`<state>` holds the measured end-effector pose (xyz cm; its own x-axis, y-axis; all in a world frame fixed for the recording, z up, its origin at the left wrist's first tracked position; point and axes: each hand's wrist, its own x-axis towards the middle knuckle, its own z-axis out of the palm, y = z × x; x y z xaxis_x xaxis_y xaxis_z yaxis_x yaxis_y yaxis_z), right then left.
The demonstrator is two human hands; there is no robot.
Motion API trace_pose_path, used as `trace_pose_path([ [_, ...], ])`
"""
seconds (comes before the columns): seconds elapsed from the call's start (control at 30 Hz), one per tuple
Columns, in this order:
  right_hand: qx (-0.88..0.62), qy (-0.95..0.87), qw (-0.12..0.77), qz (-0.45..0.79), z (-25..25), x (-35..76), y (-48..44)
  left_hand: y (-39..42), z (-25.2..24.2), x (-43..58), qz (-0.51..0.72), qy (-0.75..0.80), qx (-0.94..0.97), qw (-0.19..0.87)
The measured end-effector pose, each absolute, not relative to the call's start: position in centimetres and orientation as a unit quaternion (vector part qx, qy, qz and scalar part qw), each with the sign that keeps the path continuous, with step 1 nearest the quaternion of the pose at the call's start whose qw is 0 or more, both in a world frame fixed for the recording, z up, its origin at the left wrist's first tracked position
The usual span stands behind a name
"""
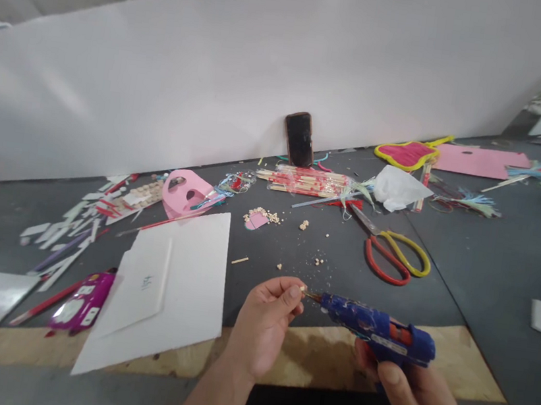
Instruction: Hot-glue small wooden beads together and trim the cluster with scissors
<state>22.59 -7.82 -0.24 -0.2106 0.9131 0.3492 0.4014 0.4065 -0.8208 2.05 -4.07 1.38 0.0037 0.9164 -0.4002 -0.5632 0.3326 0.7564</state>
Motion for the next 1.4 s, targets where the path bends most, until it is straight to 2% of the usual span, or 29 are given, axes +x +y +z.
trace_pose_path([
  [0.2,-0.458,-0.718,0.412,0.324,-1.0,23.3,-7.8,-4.2,1.3,1.6,0.562,0.461,0.204,0.655],
  [0.27,-0.484,-0.732,0.397,0.27,-1.0,23.7,-7.1,-4.3,1.3,1.0,0.57,0.471,0.207,0.641],
  [0.4,-0.573,-0.743,0.338,0.071,-0.9,24.8,-4.0,-4.6,1.1,-0.6,0.596,0.485,0.199,0.608],
  [0.5,-0.594,-0.761,0.256,-0.058,-1.2,26.0,-1.1,-5.0,0.9,-1.7,0.611,0.484,0.194,0.596],
  [0.6,-0.599,-0.773,0.176,-0.112,-1.3,27.0,0.8,-5.5,0.6,-2.2,0.616,0.477,0.188,0.598],
  [0.73,-0.611,-0.754,0.191,-0.15,0.1,26.3,1.1,-6.1,0.5,-2.4,0.62,0.464,0.168,0.61],
  [0.8,-0.574,-0.772,0.239,-0.136,1.1,24.5,0.9,-6.2,0.5,-2.4,0.621,0.455,0.159,0.618],
  [0.87,-0.485,-0.826,0.279,-0.069,1.8,22.0,0.9,-6.3,0.4,-2.4,0.621,0.448,0.148,0.626],
  [1.0,-0.415,-0.881,0.199,0.105,1.6,16.2,1.9,-6.7,0.3,-2.5,0.625,0.434,0.128,0.636],
  [1.4,-0.353,-0.921,0.091,0.134,0.4,11.6,5.5,-7.5,-0.3,-3.6,0.626,0.413,0.129,0.649],
])
